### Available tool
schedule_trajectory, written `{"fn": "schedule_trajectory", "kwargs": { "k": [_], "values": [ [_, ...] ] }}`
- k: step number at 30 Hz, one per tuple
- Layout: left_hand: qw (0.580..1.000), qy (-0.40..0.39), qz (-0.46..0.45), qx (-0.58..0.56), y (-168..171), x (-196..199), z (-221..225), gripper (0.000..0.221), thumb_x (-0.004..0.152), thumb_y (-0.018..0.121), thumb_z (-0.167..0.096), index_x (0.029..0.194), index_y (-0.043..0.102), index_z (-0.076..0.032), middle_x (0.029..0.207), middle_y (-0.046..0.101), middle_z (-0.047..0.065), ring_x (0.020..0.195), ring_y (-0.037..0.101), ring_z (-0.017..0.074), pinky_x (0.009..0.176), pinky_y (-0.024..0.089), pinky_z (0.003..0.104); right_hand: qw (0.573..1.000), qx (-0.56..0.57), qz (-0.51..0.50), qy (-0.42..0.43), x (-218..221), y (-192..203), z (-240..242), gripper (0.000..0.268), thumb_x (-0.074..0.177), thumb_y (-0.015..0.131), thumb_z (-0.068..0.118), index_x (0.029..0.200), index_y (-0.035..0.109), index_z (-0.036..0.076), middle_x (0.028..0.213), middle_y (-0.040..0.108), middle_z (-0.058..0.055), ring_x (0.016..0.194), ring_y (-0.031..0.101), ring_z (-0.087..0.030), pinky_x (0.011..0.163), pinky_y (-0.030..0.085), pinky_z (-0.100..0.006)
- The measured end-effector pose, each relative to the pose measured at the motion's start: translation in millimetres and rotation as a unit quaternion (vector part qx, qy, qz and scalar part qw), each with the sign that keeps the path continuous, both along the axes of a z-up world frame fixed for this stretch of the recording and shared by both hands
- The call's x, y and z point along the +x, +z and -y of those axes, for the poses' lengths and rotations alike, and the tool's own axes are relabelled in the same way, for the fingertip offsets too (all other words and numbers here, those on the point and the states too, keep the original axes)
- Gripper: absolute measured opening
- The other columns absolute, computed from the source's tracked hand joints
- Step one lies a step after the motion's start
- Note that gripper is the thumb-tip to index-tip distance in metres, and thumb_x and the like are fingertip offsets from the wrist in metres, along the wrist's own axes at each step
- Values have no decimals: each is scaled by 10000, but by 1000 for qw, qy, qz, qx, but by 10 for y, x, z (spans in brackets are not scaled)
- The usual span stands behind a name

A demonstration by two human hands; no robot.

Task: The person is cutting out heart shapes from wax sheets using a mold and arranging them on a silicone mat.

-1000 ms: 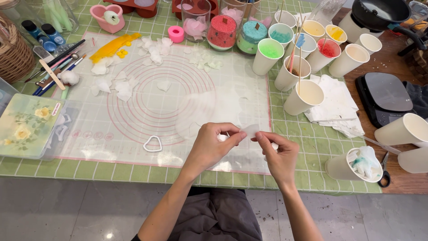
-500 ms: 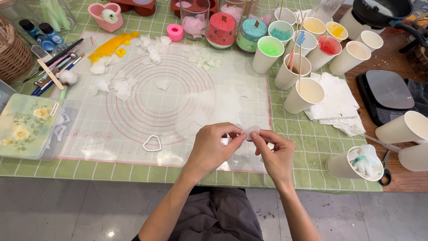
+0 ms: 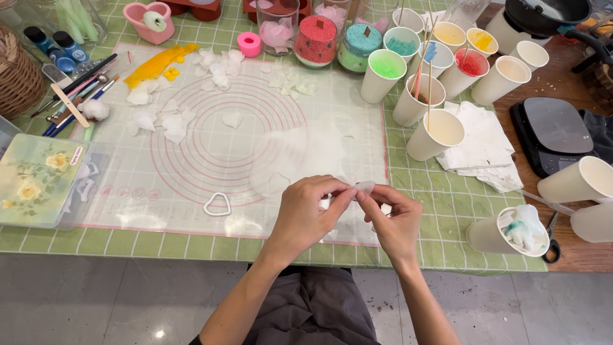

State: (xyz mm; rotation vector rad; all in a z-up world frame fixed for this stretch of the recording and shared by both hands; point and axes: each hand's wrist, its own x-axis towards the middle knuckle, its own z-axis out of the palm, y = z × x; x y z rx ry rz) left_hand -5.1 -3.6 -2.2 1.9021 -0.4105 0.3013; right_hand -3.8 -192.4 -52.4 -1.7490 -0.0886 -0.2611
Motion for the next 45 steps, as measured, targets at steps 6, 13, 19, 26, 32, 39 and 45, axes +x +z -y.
{"fn": "schedule_trajectory", "kwargs": {
  "k": [6,13,19,26,32,39,45],
  "values": [
    [998,13,65,15,43,-46,9,117,907,724,-158,916,766,-49,826,747,58,720,677,227,715,513,358,1000,13,11,15,8,13,-18,204,909,763,95,1078,773,-18,817,757,-37,650,610,-36,519,453,-198],
    [998,31,52,14,42,-28,1,118,905,735,-158,902,765,-43,783,731,55,690,669,217,696,508,353,997,66,19,26,-5,82,-11,315,915,669,49,1222,705,-13,985,775,-69,617,593,-42,543,483,-196],
    [997,19,-52,-55,-23,72,-106,141,915,723,-165,920,786,-39,789,753,41,670,691,132,609,526,277,997,49,39,-42,65,52,133,213,1025,612,89,1162,742,-9,986,797,-82,583,515,-24,512,410,-175],
    [989,114,-80,-40,-502,789,-1368,175,949,741,-199,886,802,-48,703,725,29,661,631,76,631,494,250,993,-21,34,-116,143,-54,755,128,982,733,112,1042,742,-1,887,746,-70,588,509,-33,503,369,-184],
    [927,274,-204,157,-585,1377,-2427,162,883,760,-253,897,819,-103,685,738,21,596,662,129,616,509,294,951,299,-62,-38,298,-520,1406,236,1127,577,240,1146,620,9,1028,682,-118,901,598,-165,826,465,-297],
    [910,151,-333,193,-1050,2157,-2714,212,835,785,-249,854,801,-38,723,761,62,576,661,164,601,554,350,891,403,-207,38,347,-510,1193,614,891,529,18,1496,431,53,1271,581,-109,1109,557,-181,982,417,-369],
    [833,234,-363,346,-681,2038,-2402,160,799,808,-256,811,798,-97,737,763,19,681,731,168,679,573,347,896,393,-205,37,351,-571,1232,612,925,550,29,1519,401,37,1273,586,-103,1128,568,-179,989,426,-366]
  ]
}}
